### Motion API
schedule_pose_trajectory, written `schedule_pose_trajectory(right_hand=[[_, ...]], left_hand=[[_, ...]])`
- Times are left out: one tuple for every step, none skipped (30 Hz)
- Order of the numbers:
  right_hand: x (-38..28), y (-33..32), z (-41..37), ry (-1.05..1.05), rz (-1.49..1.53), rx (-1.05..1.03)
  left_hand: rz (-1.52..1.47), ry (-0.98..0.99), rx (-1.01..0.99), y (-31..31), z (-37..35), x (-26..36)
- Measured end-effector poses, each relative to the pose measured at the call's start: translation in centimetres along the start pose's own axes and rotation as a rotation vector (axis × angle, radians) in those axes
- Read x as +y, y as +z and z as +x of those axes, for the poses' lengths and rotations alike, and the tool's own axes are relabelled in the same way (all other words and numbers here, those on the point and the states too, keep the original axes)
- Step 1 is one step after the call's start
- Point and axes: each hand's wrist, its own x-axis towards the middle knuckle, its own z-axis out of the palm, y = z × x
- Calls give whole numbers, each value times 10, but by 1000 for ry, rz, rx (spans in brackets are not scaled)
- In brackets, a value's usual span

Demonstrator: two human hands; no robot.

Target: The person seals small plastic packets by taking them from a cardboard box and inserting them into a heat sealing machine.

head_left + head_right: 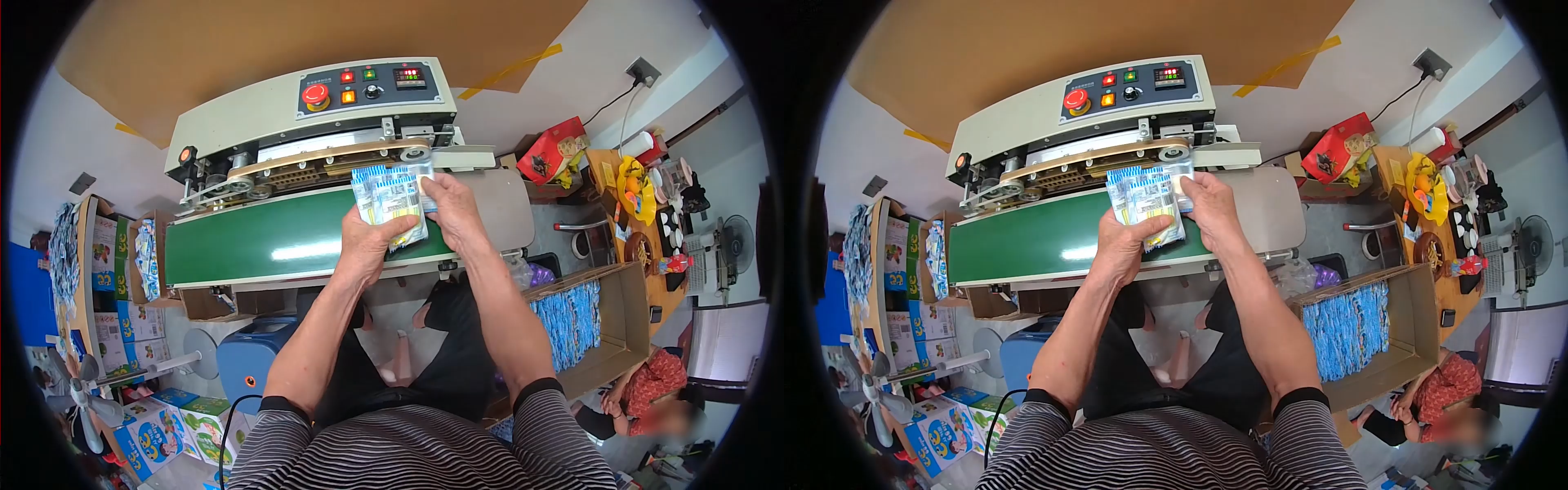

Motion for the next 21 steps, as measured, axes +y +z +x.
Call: schedule_pose_trajectory(right_hand=[[5, 0, 0, -6, 3, 4], [10, 1, -2, -13, 4, 6], [13, 1, -4, -19, 6, 9], [14, 1, -10, -21, 5, 8], [14, 0, -18, -13, 13, -25], [13, 0, -28, -5, 22, -57], [11, 0, -35, 4, 30, -90], [8, 2, -40, 5, 31, -88], [5, 3, -45, 46, 108, -136], [1, 4, -50, 84, 185, -184], [-2, 4, -53, 120, 262, -232], [-3, 2, -55, 115, 261, -231], [-5, -1, -56, 92, 232, -250], [-6, -4, -58, 70, 204, -270], [-6, -5, -59, 49, 177, -288], [-6, -6, -58, 47, 177, -287], [-6, -8, -58, 55, 135, -258], [-5, -10, -57, 65, 92, -228], [-5, -11, -57, 75, 50, -199], [-5, -12, -56, 75, 50, -198], [-6, -13, -55, 51, 78, -137]], left_hand=[[1, 0, 2, -1, 0, -1], [20, 25, 13, -2, 0, -2], [39, 49, 25, -3, 0, -3], [58, 74, 34, -2, 1, -4], [58, 74, 33, -2, 1, -5], [79, 95, 35, -1, 1, -6], [100, 116, 36, 0, 1, -7], [121, 135, 36, 2, 0, -8], [122, 133, 34, 3, -1, -9], [125, 141, 41, 6, -1, -10], [128, 150, 46, 9, -1, -10], [130, 160, 54, 11, 0, -10], [130, 164, 52, 13, 0, -10], [157, 172, 51, 14, -1, -10], [186, 179, 49, 15, -2, -10], [214, 185, 44, 16, -2, -10], [215, 185, 40, 17, -2, -11], [228, 187, 24, 16, -2, -12], [241, 189, 9, 17, -3, -12], [255, 191, -5, 17, -3, -10], [255, 190, -3, 17, -3, -8]])
